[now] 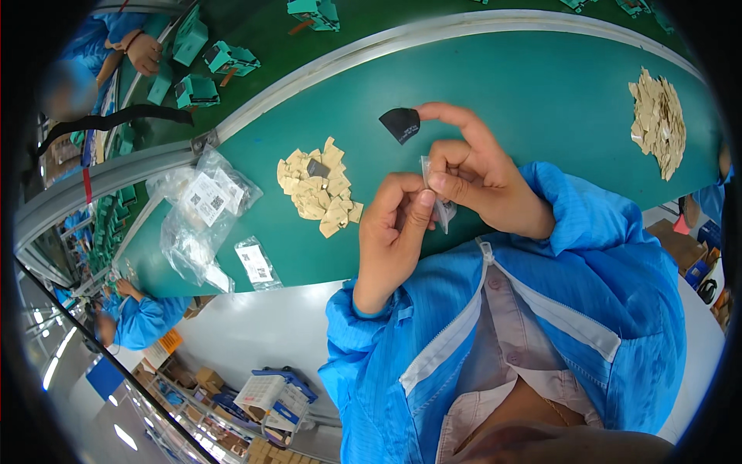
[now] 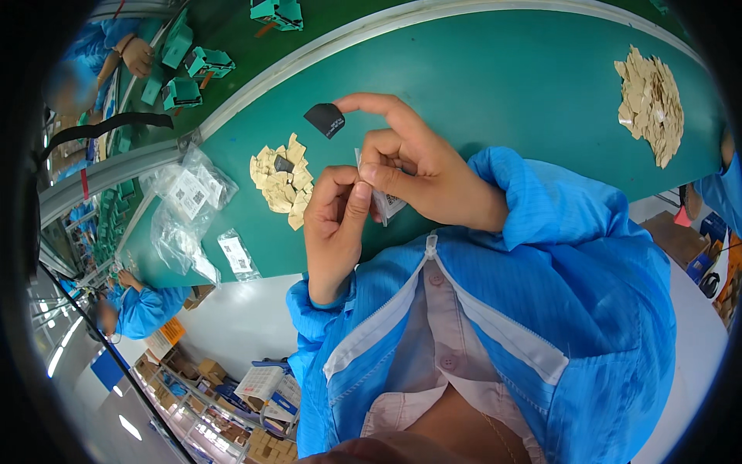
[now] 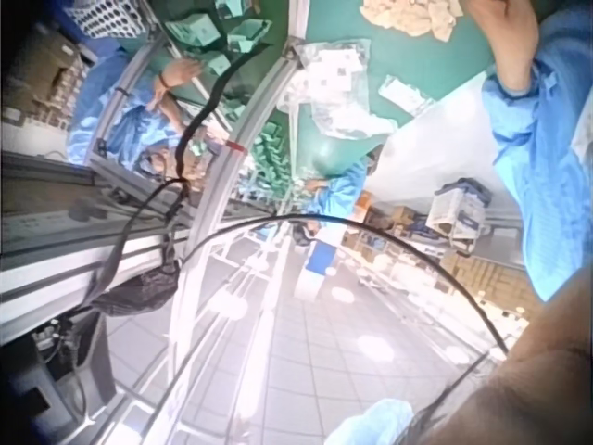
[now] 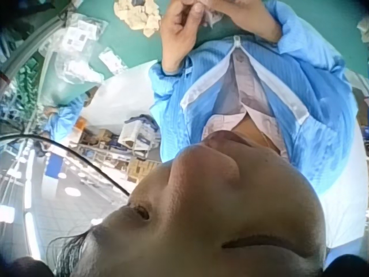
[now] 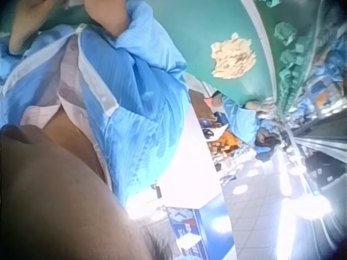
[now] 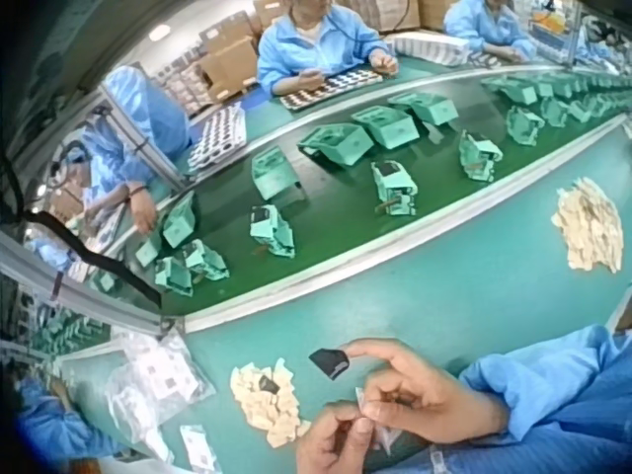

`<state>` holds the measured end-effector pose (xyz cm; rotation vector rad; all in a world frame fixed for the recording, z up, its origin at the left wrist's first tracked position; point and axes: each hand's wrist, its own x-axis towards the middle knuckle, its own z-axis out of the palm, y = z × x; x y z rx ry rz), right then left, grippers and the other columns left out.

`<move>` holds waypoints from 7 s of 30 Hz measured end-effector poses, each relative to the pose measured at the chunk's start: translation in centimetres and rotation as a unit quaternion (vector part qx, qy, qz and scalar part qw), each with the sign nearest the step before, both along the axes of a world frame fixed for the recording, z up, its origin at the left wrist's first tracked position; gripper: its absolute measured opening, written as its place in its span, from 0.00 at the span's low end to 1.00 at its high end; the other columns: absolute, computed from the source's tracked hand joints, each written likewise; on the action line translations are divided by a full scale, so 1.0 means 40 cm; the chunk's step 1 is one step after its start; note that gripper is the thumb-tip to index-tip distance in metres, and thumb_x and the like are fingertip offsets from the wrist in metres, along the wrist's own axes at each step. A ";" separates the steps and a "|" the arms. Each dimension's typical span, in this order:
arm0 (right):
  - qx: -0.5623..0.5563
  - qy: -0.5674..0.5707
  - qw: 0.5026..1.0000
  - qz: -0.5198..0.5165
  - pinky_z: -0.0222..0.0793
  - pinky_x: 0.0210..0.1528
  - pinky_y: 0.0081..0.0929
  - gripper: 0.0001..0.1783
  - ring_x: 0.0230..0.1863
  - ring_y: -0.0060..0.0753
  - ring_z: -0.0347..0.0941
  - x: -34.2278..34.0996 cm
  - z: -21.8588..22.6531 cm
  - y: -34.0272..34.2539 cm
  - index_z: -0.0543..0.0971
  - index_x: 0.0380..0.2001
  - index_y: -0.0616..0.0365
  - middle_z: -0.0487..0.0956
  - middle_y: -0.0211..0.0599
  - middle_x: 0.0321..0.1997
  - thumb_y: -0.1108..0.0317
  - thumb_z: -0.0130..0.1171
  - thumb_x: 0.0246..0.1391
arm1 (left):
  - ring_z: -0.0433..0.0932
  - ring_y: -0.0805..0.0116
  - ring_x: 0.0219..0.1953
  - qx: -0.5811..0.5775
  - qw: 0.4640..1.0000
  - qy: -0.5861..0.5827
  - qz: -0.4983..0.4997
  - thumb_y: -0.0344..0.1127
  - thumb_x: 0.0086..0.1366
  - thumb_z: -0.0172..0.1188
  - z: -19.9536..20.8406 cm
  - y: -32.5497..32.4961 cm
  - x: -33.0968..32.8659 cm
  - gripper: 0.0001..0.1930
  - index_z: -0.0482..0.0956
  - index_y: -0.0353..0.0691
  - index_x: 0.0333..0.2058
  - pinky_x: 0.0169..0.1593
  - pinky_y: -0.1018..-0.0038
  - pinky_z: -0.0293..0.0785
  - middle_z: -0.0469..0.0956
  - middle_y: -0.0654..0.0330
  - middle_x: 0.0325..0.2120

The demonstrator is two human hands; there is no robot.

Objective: The person removes a black component from a plastic bag, peels the backing from an adhesive strip, and presses the strip onto the component. They then press the component into a green plastic housing and repeat the process.

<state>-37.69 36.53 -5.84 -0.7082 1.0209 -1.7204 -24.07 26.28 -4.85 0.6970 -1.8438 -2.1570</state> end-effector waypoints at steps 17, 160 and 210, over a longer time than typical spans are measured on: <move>0.000 0.069 0.996 -0.056 0.60 0.33 0.19 0.28 0.28 0.20 0.63 -0.008 -0.013 0.001 0.51 0.67 0.60 0.67 0.31 0.26 0.74 0.45 0.67 | 0.78 0.76 0.35 -0.186 0.974 -0.111 -0.062 0.25 0.67 0.55 0.045 -0.024 -0.001 0.07 0.75 0.30 0.42 0.40 0.81 0.74 0.79 0.60 0.33; -0.190 0.597 0.777 0.058 0.64 0.24 0.22 0.29 0.23 0.26 0.68 0.155 0.124 -0.145 0.79 0.52 0.53 0.73 0.29 0.26 0.78 0.62 0.41 | 0.75 0.71 0.35 -0.027 0.961 -0.110 0.252 0.59 0.74 0.30 -0.063 -0.012 0.289 0.33 0.64 0.35 0.60 0.38 0.77 0.70 0.76 0.57 0.36; -0.162 0.465 0.856 -0.158 0.67 0.36 0.25 0.32 0.33 0.29 0.74 0.033 0.103 -0.211 0.72 0.58 0.58 0.79 0.34 0.34 0.86 0.62 0.47 | 0.70 0.72 0.44 -0.175 0.948 -0.045 0.260 0.38 0.75 0.44 -0.056 -0.156 0.182 0.17 0.71 0.33 0.53 0.47 0.76 0.67 0.74 0.59 0.42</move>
